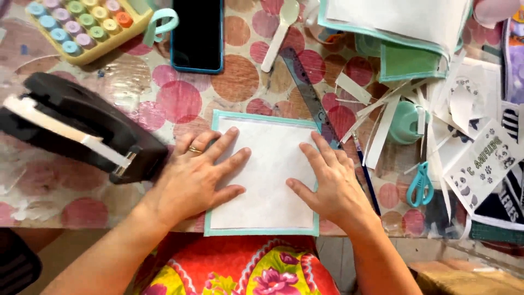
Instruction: Cutting out a printed panda design and taping it onto a white paper sheet to create a craft item.
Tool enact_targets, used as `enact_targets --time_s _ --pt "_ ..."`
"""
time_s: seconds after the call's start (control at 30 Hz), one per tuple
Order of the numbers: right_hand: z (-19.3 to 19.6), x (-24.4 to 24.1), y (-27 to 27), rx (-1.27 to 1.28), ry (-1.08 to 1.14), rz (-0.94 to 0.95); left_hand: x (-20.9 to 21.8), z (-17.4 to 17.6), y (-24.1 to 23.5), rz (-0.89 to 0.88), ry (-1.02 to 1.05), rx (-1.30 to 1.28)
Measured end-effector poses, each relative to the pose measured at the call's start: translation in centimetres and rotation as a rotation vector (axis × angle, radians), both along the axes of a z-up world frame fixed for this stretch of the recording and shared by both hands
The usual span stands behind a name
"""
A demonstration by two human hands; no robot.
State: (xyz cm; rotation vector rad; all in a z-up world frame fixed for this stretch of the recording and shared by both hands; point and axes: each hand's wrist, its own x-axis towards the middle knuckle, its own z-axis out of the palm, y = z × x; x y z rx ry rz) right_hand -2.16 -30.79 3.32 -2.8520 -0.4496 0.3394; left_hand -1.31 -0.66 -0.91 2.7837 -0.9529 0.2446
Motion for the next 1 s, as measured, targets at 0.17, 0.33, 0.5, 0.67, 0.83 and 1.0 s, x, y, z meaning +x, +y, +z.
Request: enact_targets --time_s 0.17,0.33,0.5,0.67,0.83,1.0 --pt "1.2 2.2 0.6 -0.102 -0.016 0.057 1.1 0.7 -0.4 -0.031 0.182 -0.084" --pt "6.5 4.5 7.7 -0.015 -0.243 0.256 1.4 0.4 -2.4 0.078 0.216 -0.001" --pt "7.9 5.6 16.5 0.417 -0.278 0.441 -4.0 8.1 2.5 0.136 -0.09 -0.114" --pt "5.4 6.7 21.7 0.479 0.082 0.455 -3.2 10.8 12.4 0.495 -0.434 -0.347" --pt "4.1 7.0 23.1 0.675 0.296 0.228 -0.5 8.2 13.6 0.639 0.01 -0.598" --pt "4.0 4.9 21.3 0.728 0.408 0.096 -0.5 5.9 12.9 0.653 -0.068 -0.604"
